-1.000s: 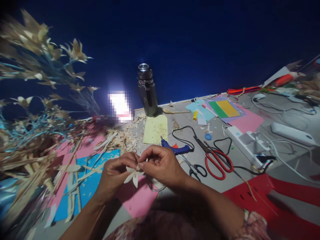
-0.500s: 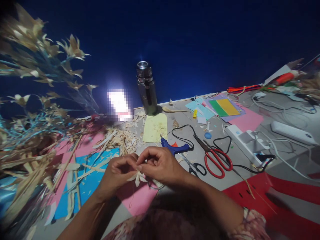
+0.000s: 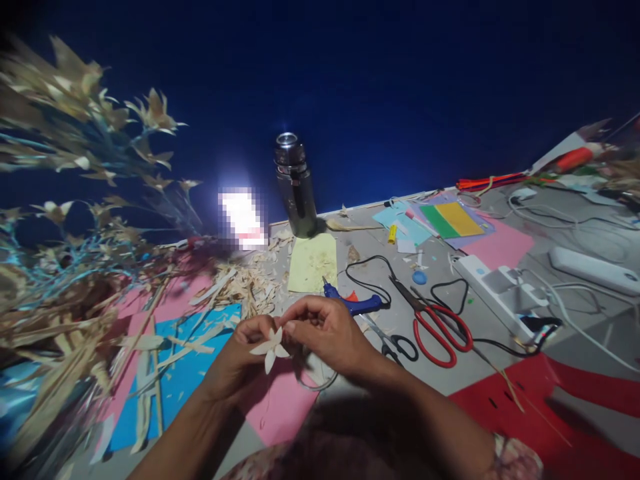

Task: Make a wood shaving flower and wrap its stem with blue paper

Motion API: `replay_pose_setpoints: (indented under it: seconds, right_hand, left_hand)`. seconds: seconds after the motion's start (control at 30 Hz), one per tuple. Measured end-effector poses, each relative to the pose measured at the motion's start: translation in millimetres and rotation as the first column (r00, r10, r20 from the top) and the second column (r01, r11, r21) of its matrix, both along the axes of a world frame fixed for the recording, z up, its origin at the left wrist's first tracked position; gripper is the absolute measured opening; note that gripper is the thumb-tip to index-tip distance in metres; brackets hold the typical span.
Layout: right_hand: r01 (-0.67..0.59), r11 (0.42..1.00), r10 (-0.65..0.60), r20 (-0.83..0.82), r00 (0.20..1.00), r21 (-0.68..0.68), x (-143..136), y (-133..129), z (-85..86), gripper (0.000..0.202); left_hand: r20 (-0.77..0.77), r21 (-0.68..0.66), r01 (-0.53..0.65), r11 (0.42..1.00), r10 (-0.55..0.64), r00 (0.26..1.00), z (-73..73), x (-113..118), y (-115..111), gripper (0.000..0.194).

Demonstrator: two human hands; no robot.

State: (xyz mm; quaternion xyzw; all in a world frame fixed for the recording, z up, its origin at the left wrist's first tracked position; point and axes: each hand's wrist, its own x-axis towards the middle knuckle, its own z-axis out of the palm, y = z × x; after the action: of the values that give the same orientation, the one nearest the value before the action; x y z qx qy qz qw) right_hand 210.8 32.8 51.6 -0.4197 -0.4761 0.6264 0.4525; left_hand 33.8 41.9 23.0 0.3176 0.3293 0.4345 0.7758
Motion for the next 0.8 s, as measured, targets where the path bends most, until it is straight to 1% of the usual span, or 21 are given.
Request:
replay_pose_setpoints:
  seconds: [0.17,0.23,0.37,0.53,0.67,0.8]
  right_hand:
    - [0.018,1.000,-0.018,0.050,0.999,0.008,0.6,-0.3,-5.7,0.020]
    - [0.004,1.000,-0.005,0.078,0.997,0.014,0.7,0.1,-6.3,0.021]
    - [0.002,1.000,-0.001,0.108,0.994,-0.011,-0.5,0.5,-7.1,0.024]
    - [0.088,0.996,-0.087,0.066,0.994,-0.015,-2.8,-0.5,-7.7,0.024]
    - [0.116,0.993,-0.115,0.035,0.993,-0.031,-4.1,-1.7,-6.0,0.028]
    - [0.143,0.989,-0.142,0.033,0.989,-0.026,-6.8,-1.8,-6.5,0.029]
  left_hand:
    - [-0.024,-0.110,-0.048,0.993,0.045,0.999,4.1,4.3,-1.9,0.026]
    - [-0.053,-0.119,-0.050,0.992,0.044,0.998,3.8,5.0,-2.8,0.026]
    - [-0.112,-0.081,-0.057,0.995,0.048,0.993,-0.2,4.0,-3.3,0.024]
    - [-0.142,-0.035,-0.069,0.997,0.063,0.988,-4.1,0.7,-2.0,0.022]
    - [-0.151,0.036,-0.116,0.993,0.120,0.981,-4.0,1.3,-1.7,0.018]
    - [-0.178,0.102,-0.185,0.978,0.200,0.963,-5.3,4.1,-2.1,0.016]
